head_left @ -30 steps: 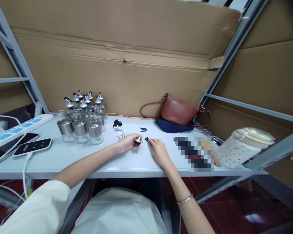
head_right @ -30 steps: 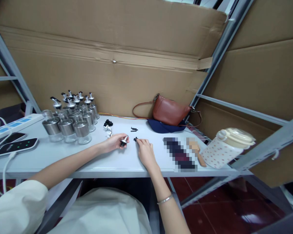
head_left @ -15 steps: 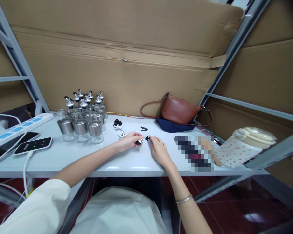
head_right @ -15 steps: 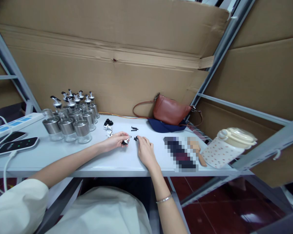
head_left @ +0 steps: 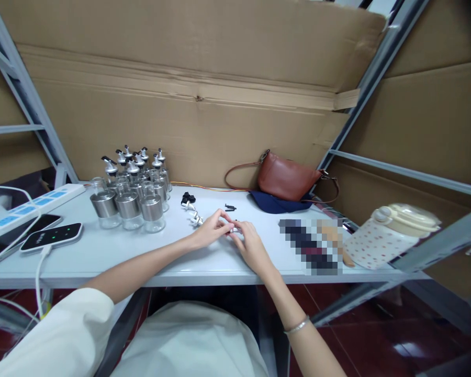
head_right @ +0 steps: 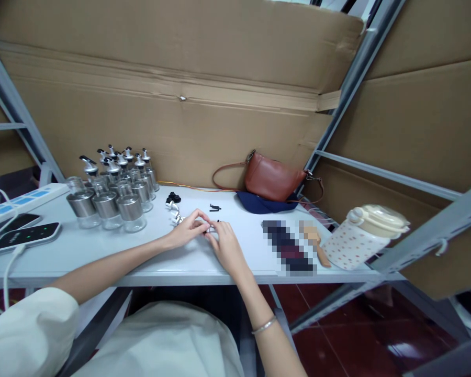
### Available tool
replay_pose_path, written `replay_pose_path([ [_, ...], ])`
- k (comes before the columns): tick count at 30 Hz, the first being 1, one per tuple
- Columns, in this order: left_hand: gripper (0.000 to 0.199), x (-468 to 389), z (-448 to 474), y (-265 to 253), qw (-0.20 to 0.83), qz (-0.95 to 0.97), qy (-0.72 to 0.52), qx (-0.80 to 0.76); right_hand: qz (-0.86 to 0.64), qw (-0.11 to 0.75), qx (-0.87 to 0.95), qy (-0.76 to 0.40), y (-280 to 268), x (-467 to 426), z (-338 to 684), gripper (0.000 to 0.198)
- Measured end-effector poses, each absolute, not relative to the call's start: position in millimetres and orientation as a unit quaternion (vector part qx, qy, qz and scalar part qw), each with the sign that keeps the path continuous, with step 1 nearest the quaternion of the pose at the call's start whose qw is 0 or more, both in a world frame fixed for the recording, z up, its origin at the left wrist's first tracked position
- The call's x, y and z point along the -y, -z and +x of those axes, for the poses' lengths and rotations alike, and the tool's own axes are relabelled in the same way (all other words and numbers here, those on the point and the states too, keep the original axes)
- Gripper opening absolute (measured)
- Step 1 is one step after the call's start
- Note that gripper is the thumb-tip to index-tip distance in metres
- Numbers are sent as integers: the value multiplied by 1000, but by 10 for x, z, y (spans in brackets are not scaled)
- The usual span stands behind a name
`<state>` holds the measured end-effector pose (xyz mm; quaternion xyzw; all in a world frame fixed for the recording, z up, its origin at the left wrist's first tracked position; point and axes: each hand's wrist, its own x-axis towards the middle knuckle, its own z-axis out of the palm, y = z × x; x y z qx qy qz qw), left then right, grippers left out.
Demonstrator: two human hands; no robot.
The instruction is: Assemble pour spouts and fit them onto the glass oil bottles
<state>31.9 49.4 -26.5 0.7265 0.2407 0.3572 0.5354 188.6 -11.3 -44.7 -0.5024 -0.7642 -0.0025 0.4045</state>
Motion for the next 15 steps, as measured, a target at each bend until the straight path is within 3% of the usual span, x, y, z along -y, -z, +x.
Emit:
replay_pose_path([
  [5,15,-475,292,238,357,826,-394,-186,-547,485,674,-103,430,117,1924,24],
  [10,18,-433,245,183,283,879,-335,-185,-505,520,607,-325,403,125,1936,44],
  [15,24,-435,239,133,162,932,-274,-172,-474,530,528,-464,373,150,1928,52],
])
